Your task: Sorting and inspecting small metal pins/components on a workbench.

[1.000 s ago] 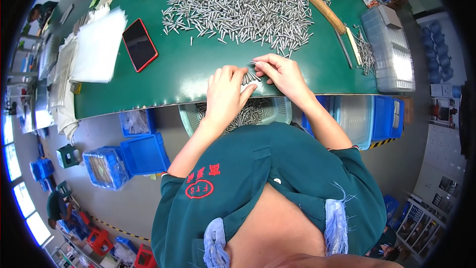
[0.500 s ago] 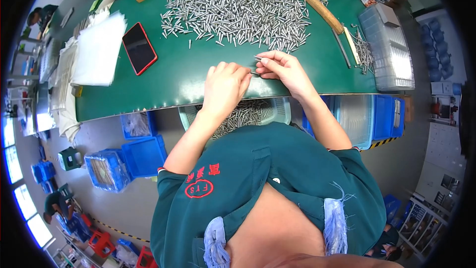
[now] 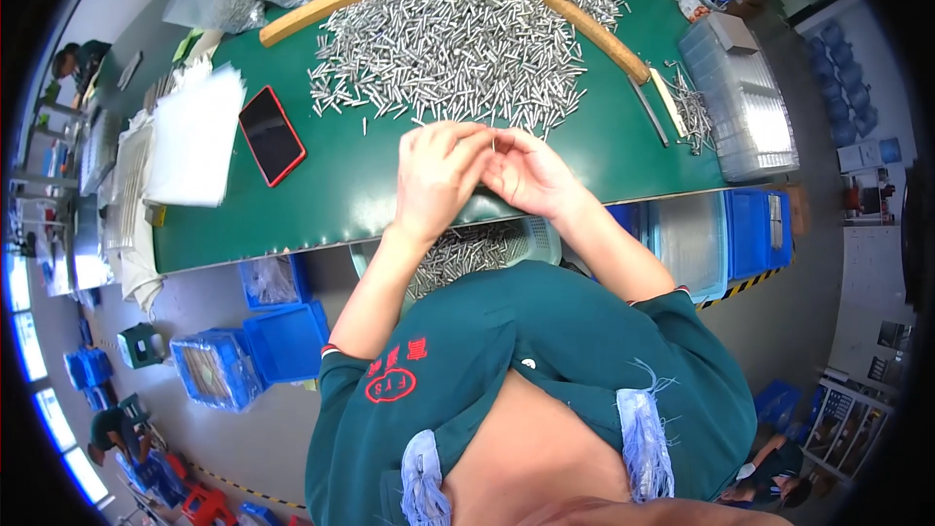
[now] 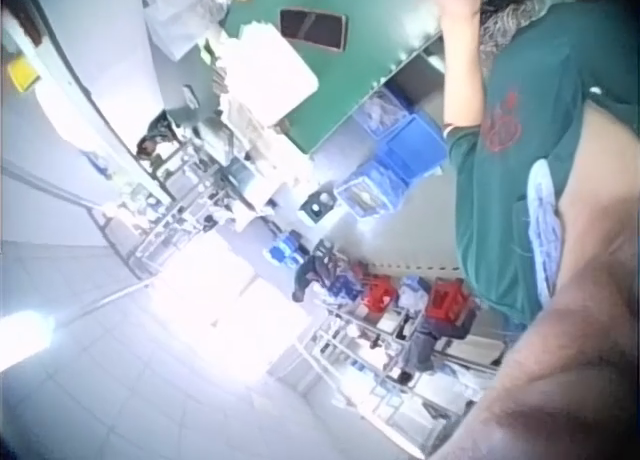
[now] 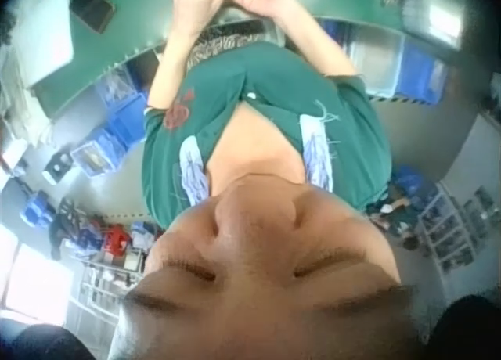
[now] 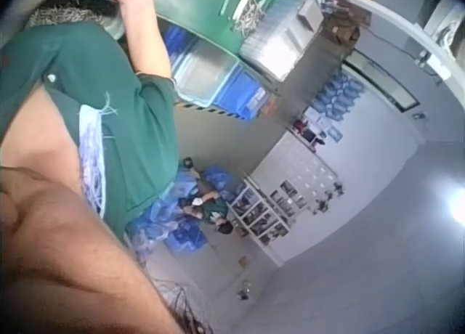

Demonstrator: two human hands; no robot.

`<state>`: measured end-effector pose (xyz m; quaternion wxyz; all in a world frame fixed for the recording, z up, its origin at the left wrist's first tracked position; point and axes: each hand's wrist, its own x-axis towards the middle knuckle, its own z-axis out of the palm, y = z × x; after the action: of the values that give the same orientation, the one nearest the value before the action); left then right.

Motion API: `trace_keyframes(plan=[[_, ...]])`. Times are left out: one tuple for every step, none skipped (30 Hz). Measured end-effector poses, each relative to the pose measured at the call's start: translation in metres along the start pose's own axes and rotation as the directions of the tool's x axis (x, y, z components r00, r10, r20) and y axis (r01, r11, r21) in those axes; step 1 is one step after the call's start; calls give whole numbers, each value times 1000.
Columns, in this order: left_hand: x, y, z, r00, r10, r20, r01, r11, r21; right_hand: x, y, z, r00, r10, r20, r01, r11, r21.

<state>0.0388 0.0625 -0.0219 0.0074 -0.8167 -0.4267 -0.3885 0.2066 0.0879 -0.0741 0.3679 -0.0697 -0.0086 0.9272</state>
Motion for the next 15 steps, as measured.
trace_keyframes(plan=[[0,3,0,1000,-29,-2,28,997,-71,1,0,1,1000,2,7,-2,1000,13],[-2,3,0,997,-70,-15,68,990,-121,2,-1,4,1000,3,15,-4,1000,27],[-3,2,-1,993,-113,-26,107,979,-172,-1,-5,8,999,36,5,-36,995,94],[-5,1,-4,985,-172,-30,162,963,-215,-3,-9,14,998,-10,-60,14,997,71],[-11,-4,-4,975,-218,-38,205,954,-219,-6,-13,19,991,-56,-123,62,997,45],[-19,-10,-4,963,-265,-47,249,943,-222,-8,-22,24,992,-62,-107,73,992,100],[-24,-14,-6,956,-290,-45,274,937,-219,-10,-34,26,989,-113,-93,120,990,73],[-34,-19,-7,947,-320,-35,305,928,-213,-10,-48,28,982,-162,-98,166,986,34],[-44,-23,-7,936,-351,-26,339,918,-206,-8,-65,26,959,-240,-151,232,970,-71],[-49,-22,-7,923,-384,-19,373,905,-207,-5,-85,21,945,-308,-107,288,943,-169],[-51,-21,-6,926,-378,-21,366,907,-210,0,-107,16,928,-352,-124,328,928,-178],[-51,-19,-6,927,-375,-23,364,912,-187,8,-128,14,858,-484,-169,426,856,-292],[-50,-17,-6,929,-368,-24,360,918,-166,13,-157,7,842,-519,-150,443,821,-360],[-50,-17,-4,937,-347,-39,338,929,-151,25,-179,10,708,-665,-237,529,722,-446],[-49,-17,-3,940,-338,-41,328,932,-154,31,-205,6,635,-730,-254,570,664,-484]])
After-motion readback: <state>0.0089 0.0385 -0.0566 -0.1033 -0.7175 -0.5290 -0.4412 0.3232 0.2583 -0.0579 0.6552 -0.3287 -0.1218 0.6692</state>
